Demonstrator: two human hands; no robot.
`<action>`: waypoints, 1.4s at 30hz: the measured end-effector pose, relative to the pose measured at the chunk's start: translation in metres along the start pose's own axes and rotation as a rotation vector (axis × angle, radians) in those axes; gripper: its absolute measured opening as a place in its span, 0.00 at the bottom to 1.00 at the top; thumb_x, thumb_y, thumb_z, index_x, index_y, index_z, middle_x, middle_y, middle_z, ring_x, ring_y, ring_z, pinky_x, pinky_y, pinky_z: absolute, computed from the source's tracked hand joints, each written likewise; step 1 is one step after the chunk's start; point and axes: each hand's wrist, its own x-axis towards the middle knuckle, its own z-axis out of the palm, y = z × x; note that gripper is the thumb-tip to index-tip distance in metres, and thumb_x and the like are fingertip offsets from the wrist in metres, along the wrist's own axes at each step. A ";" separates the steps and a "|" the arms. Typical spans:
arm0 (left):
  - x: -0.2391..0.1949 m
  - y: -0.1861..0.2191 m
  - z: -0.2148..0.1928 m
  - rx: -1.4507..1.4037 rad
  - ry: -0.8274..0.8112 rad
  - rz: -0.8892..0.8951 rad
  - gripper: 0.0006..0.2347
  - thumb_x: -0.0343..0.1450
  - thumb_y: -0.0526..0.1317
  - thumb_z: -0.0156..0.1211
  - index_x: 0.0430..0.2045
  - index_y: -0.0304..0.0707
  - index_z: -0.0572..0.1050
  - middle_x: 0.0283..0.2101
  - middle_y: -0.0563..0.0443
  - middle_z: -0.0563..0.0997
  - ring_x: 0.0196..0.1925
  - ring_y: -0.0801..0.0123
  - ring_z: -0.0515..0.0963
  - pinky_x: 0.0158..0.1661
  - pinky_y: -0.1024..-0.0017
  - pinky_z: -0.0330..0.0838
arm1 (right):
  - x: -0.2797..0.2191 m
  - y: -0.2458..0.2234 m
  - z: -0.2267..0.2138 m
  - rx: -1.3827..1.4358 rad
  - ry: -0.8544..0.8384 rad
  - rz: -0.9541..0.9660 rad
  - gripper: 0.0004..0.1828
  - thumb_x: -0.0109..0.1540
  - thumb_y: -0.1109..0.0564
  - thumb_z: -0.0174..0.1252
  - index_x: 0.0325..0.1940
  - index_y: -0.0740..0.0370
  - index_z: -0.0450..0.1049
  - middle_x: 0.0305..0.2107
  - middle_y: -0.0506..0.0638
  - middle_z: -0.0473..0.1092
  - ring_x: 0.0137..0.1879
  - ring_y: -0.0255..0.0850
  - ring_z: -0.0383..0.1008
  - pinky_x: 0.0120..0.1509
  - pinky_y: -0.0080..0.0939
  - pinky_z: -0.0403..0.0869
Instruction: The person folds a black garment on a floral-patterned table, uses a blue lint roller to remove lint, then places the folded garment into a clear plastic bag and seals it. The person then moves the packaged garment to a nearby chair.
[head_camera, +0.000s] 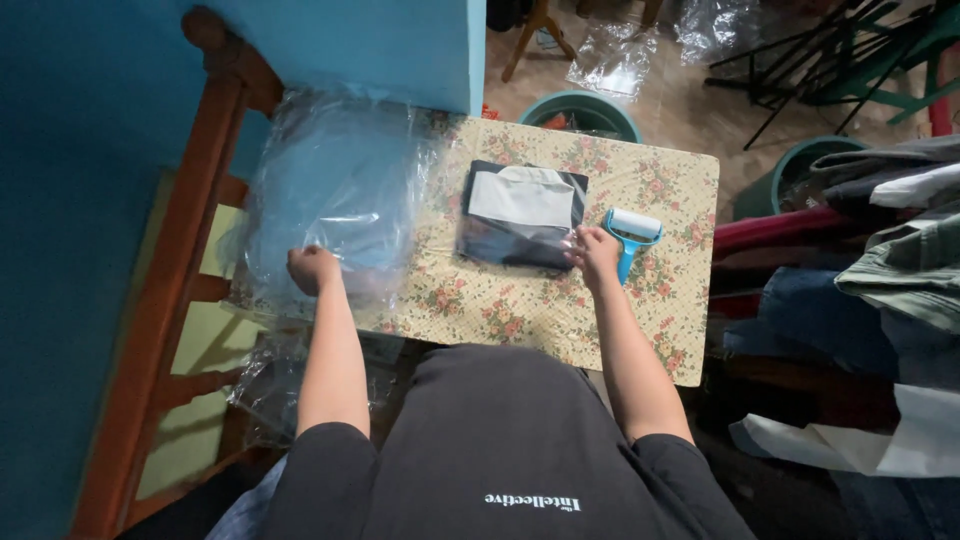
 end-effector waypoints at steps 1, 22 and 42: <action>-0.002 -0.001 -0.002 0.000 0.000 0.000 0.05 0.70 0.43 0.57 0.29 0.45 0.77 0.30 0.52 0.83 0.40 0.53 0.85 0.38 0.55 0.79 | 0.011 0.004 -0.006 0.000 0.000 0.000 0.08 0.65 0.53 0.64 0.43 0.58 0.75 0.28 0.51 0.73 0.30 0.44 0.81 0.34 0.48 0.84; -0.261 0.119 -0.007 -0.169 -1.223 1.131 0.22 0.74 0.57 0.59 0.48 0.35 0.80 0.48 0.35 0.84 0.56 0.45 0.81 0.60 0.54 0.71 | -0.016 0.039 0.025 -0.356 -0.047 -0.470 0.19 0.61 0.49 0.73 0.21 0.58 0.77 0.16 0.48 0.68 0.27 0.32 0.64 0.32 0.35 0.65; -0.192 0.120 0.037 -0.073 -0.924 0.866 0.10 0.72 0.48 0.56 0.23 0.50 0.79 0.22 0.48 0.79 0.35 0.50 0.83 0.38 0.59 0.75 | -0.032 0.005 0.022 -1.051 -0.005 -0.471 0.55 0.58 0.52 0.73 0.79 0.67 0.47 0.60 0.75 0.55 0.67 0.73 0.65 0.70 0.68 0.69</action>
